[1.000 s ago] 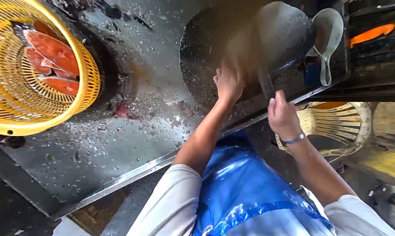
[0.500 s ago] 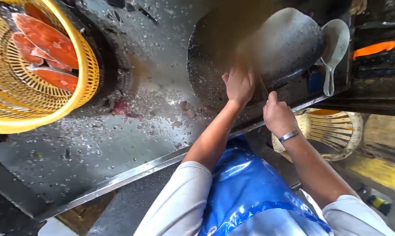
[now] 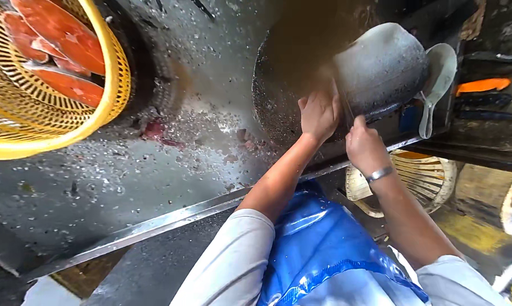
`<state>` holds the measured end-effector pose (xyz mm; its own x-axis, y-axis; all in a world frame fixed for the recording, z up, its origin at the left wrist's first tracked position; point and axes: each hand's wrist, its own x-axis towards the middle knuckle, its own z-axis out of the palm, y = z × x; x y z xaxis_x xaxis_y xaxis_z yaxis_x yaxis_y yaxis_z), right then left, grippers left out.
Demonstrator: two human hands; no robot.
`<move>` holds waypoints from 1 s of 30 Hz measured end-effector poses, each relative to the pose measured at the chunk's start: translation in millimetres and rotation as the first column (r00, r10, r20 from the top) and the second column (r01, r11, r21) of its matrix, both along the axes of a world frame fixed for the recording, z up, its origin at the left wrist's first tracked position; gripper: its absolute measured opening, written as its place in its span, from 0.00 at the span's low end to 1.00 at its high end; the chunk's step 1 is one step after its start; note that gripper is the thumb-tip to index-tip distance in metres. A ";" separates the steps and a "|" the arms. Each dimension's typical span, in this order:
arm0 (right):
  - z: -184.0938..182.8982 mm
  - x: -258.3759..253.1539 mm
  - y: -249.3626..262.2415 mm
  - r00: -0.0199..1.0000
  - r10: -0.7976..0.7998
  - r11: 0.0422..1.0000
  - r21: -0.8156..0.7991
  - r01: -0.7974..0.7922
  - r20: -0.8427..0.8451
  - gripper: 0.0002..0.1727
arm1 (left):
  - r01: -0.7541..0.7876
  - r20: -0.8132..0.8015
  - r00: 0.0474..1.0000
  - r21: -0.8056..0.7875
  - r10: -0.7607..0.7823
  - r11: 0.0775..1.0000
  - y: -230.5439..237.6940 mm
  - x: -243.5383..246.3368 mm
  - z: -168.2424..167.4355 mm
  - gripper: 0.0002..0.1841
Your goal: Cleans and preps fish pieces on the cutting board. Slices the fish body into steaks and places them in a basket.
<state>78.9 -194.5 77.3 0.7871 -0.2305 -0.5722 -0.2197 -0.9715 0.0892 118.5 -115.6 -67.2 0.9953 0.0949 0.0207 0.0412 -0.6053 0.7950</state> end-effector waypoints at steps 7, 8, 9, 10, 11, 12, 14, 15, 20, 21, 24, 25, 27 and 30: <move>-10.4 38.1 17.6 0.998 0.011 0.999 -0.045 -0.014 -0.067 0.21 | 0.041 -0.083 0.996 -0.006 -0.041 0.999 5.7 5.4 7.9 0.29; -16.1 43.0 18.8 0.998 0.011 0.999 -0.039 -0.013 -0.059 0.21 | 0.061 -0.108 0.992 -0.018 -0.063 0.998 6.0 2.1 10.9 0.29; -16.1 46.5 19.6 0.998 0.020 0.999 -0.041 -0.022 -0.058 0.21 | 0.059 -0.107 0.992 -0.024 -0.061 0.998 6.0 2.5 11.0 0.29; -10.4 46.8 20.7 0.997 0.029 0.998 -0.053 -0.032 -0.068 0.20 | 0.048 -0.084 0.995 -0.026 -0.050 0.999 6.7 4.3 9.3 0.29; -0.4 42.0 20.8 0.994 0.039 0.996 -0.079 -0.047 -0.098 0.20 | 0.040 -0.069 0.997 -0.039 -0.043 0.998 6.3 4.0 8.3 0.29; 9.9 34.4 21.4 0.991 0.038 0.993 -0.107 -0.053 -0.131 0.19 | 0.045 -0.074 0.996 -0.056 -0.049 0.997 7.2 1.4 8.9 0.29; 11.3 29.1 20.9 0.986 0.019 0.989 -0.142 -0.043 -0.163 0.19 | 0.064 -0.088 0.994 -0.080 -0.071 0.995 11.3 3.6 9.2 0.29; 2.3 29.3 19.5 0.989 0.008 0.991 -0.134 -0.028 -0.147 0.20 | 0.077 -0.100 0.991 -0.082 -0.085 0.994 12.3 4.1 9.4 0.29; 5.2 8.4 11.4 0.990 -0.008 0.990 -0.144 -0.012 -0.138 0.19 | 0.117 -0.113 0.986 -0.076 -0.125 0.990 13.2 -1.2 10.1 0.29; 2.7 6.1 11.2 0.990 -0.017 0.990 -0.144 -0.003 -0.139 0.20 | 0.116 -0.110 0.986 -0.072 -0.123 0.991 14.4 0.0 10.5 0.28; -16.8 7.9 9.0 0.992 -0.040 0.993 -0.117 0.026 -0.117 0.21 | 0.124 -0.134 0.982 -0.067 -0.132 0.990 14.0 -1.1 13.1 0.29; -19.1 8.7 7.5 0.994 -0.030 0.994 -0.111 0.017 -0.110 0.20 | 0.126 -0.136 0.982 -0.059 -0.133 0.990 14.2 -1.1 13.8 0.30; -14.4 7.1 5.4 0.992 -0.021 0.993 -0.122 0.006 -0.127 0.20 | 0.121 -0.112 0.986 -0.034 -0.124 0.992 14.2 -1.0 14.3 0.31; -2.0 -32.1 -15.1 0.990 -0.029 0.994 -0.110 0.014 -0.137 0.21 | 0.085 -0.133 0.987 -0.007 -0.085 0.996 15.6 -4.8 18.3 0.33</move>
